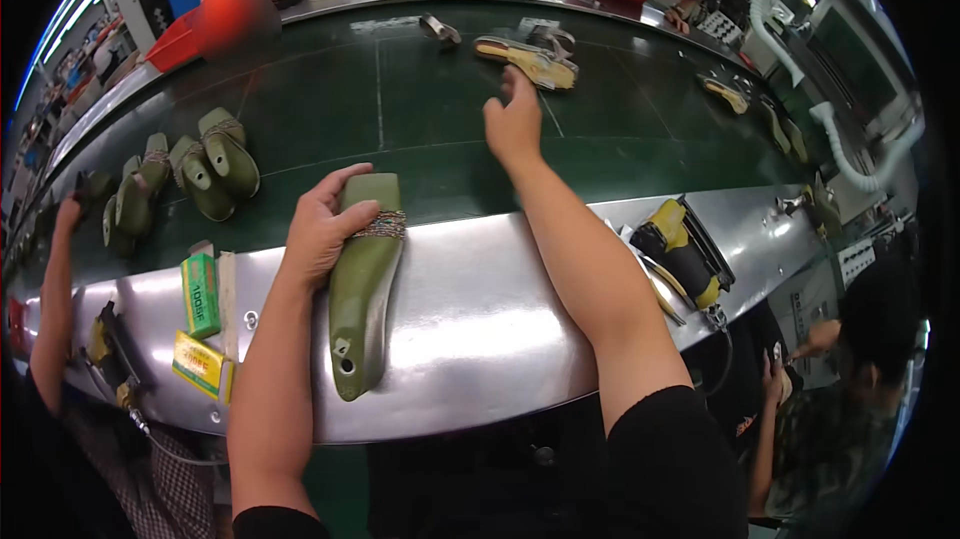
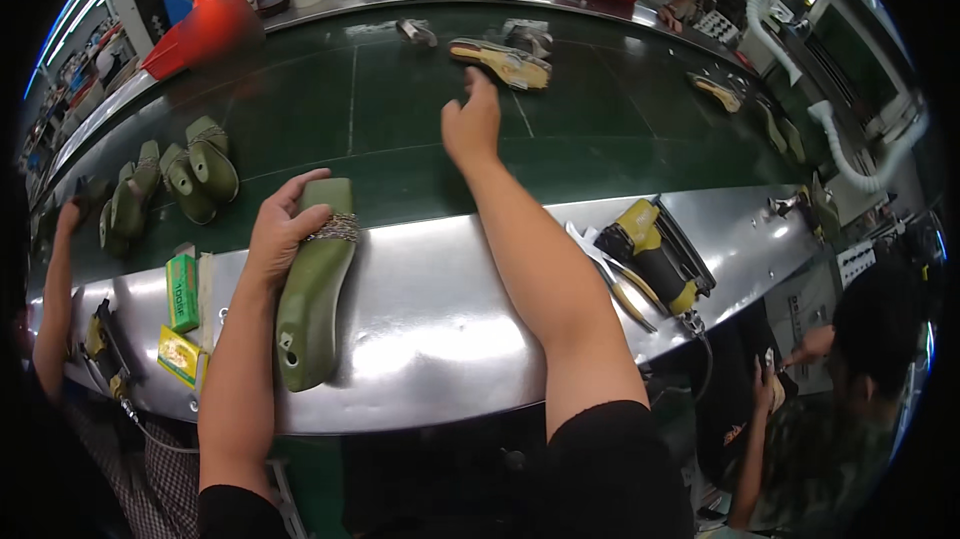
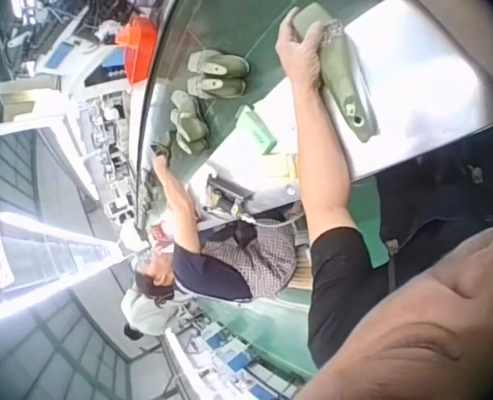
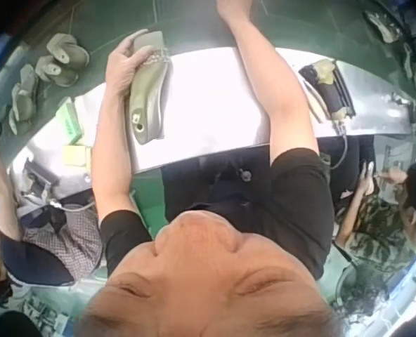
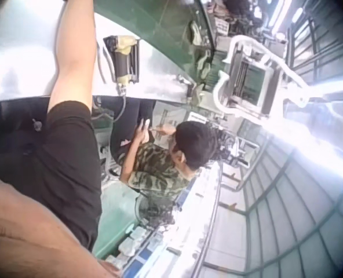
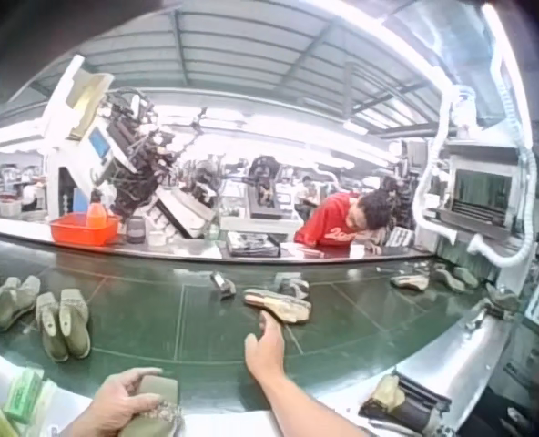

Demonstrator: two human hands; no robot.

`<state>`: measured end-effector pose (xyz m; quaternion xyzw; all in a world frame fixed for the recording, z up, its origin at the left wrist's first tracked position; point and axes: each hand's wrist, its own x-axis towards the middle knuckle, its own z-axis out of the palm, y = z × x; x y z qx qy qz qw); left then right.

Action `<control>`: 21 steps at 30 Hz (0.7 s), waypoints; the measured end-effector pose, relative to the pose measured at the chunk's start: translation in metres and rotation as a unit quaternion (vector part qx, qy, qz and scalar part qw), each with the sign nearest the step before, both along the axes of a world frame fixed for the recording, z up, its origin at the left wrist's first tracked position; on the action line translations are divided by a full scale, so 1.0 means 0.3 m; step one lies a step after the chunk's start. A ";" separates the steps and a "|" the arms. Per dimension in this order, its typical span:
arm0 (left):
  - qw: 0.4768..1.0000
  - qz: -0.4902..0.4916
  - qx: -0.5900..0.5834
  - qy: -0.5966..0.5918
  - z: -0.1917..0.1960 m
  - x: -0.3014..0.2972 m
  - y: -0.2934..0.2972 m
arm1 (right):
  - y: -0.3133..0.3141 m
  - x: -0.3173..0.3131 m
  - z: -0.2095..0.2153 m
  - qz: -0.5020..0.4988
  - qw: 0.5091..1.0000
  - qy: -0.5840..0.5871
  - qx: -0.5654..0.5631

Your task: The person uses a pneumatic nail gun to attach a sole to a green slipper upper, then uses pliers to secure the edges. They repeat this process for a second slipper, handling the components and tools with both hands. The finished slippers are placed on a nearby conveyor belt.

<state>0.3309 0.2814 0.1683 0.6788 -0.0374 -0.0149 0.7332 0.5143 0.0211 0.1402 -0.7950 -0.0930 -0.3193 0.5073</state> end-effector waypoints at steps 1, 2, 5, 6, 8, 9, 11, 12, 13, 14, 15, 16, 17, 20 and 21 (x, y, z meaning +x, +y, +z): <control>1.000 0.002 -0.006 0.000 -0.003 0.000 0.000 | -0.063 0.059 -0.003 -0.067 0.997 0.025 -0.010; 1.000 -0.002 -0.015 -0.002 -0.005 0.010 -0.012 | -0.127 0.119 -0.013 -0.125 0.991 0.049 0.022; 1.000 0.004 -0.030 0.007 -0.007 0.006 -0.007 | -0.219 0.217 -0.020 -0.175 0.974 0.103 0.101; 0.999 0.007 -0.037 0.006 -0.006 0.003 -0.007 | -0.230 0.237 -0.022 -0.175 0.969 0.119 0.125; 0.999 0.019 -0.033 0.009 -0.008 -0.005 0.001 | -0.216 0.284 -0.031 -0.194 0.968 0.139 0.081; 0.999 0.024 -0.033 0.007 -0.011 -0.004 0.003 | -0.217 0.312 -0.034 -0.204 0.966 0.146 0.057; 0.999 0.024 -0.038 0.000 -0.026 -0.001 0.002 | -0.237 0.354 -0.047 -0.195 0.970 0.138 0.039; 0.999 0.024 -0.038 0.001 -0.023 0.000 -0.001 | -0.252 0.383 -0.057 -0.202 0.971 0.128 0.026; 0.999 0.018 -0.040 0.002 -0.022 0.006 -0.009 | -0.289 0.416 -0.069 -0.213 0.970 0.118 0.012; 0.999 0.009 -0.044 0.001 -0.024 0.015 -0.018 | -0.331 0.441 -0.084 -0.217 0.970 0.108 -0.009; 0.999 0.009 -0.044 0.002 -0.024 0.017 -0.014 | -0.329 0.442 -0.101 -0.215 0.967 0.131 -0.022; 0.999 0.011 -0.046 0.001 -0.028 0.015 -0.007 | -0.316 0.435 -0.092 -0.211 0.965 0.153 -0.037; 0.999 0.014 -0.052 0.006 -0.035 0.011 -0.004 | -0.304 0.428 -0.080 -0.209 0.961 0.175 -0.053; 0.998 0.031 -0.062 0.004 -0.022 -0.013 0.018 | -0.219 0.349 0.019 -0.175 0.945 0.219 -0.172; 0.997 0.028 -0.065 0.004 -0.024 -0.004 0.014 | -0.228 0.342 0.034 -0.154 0.935 0.233 -0.218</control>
